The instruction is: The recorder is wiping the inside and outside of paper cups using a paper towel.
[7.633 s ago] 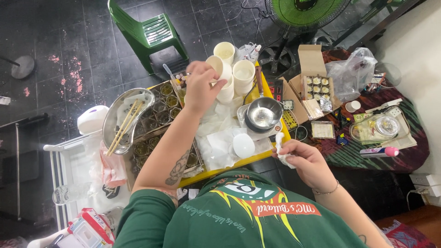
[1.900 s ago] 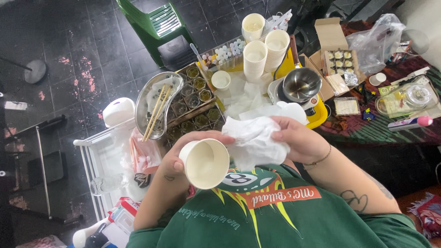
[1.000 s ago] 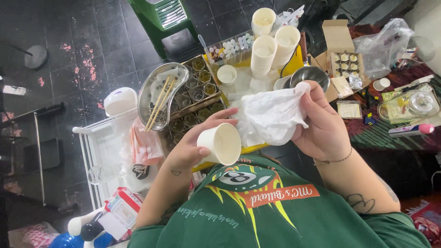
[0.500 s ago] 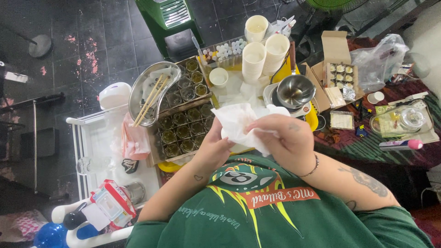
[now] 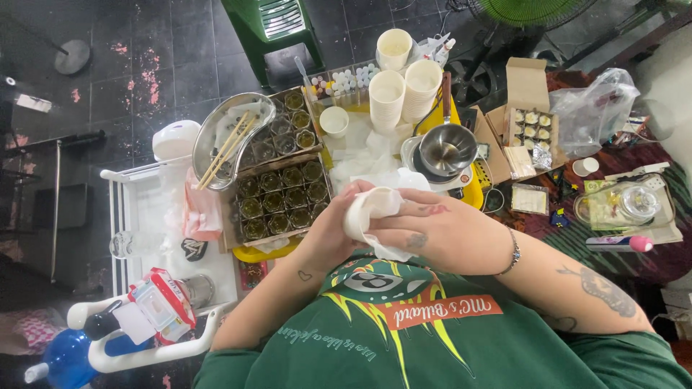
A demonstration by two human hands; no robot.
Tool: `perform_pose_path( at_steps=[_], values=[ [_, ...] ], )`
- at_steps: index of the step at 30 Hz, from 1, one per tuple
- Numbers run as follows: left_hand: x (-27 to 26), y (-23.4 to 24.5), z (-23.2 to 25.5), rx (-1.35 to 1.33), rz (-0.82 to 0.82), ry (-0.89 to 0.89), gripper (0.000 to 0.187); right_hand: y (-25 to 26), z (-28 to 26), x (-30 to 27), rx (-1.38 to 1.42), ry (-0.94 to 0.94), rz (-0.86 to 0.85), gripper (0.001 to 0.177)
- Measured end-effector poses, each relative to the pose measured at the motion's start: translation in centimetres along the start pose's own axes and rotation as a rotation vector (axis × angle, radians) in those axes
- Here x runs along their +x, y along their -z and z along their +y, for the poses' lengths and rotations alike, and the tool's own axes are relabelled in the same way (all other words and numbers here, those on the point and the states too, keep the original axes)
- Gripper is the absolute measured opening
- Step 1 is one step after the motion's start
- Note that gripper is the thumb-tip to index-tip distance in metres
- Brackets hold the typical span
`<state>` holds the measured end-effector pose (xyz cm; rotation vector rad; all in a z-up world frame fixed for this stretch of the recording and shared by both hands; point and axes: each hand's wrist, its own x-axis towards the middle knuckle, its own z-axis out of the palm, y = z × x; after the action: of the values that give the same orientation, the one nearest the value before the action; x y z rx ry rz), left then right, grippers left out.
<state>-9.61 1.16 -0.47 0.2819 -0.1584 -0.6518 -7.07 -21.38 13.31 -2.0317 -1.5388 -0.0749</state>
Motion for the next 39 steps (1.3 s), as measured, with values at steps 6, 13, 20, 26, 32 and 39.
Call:
perform_pose_path(
  at_steps=[6,13,20,26,32,39],
  values=[
    [0.7,-0.7,0.4,0.311,0.232,-0.008,0.030,-1.2,2.2,-2.0,0.289,-0.099,-0.020,0.045],
    [1.0,-4.8,-0.4,0.262,0.482,-0.102,0.053,-1.9,1.1,-0.6,-0.072,0.001,0.184,0.048],
    [0.3,-2.8,-1.3,0.666,0.284,-0.274,0.059,-4.0,2.2,-2.3,0.040,-0.124,0.166,0.051],
    [0.0,-2.4,-1.6,0.796,0.275,-0.362,0.052,-4.9,2.9,-1.2,-0.257,0.042,0.237,0.038],
    [-0.4,-3.0,-0.8,0.843,0.373,-0.482,0.046,-3.3,1.3,0.6,-0.103,-0.029,0.039,0.036],
    [0.7,-1.3,0.6,1.705,0.150,-1.131,0.062,-4.3,1.6,-0.9,0.789,-0.195,0.029,0.062]
  ],
)
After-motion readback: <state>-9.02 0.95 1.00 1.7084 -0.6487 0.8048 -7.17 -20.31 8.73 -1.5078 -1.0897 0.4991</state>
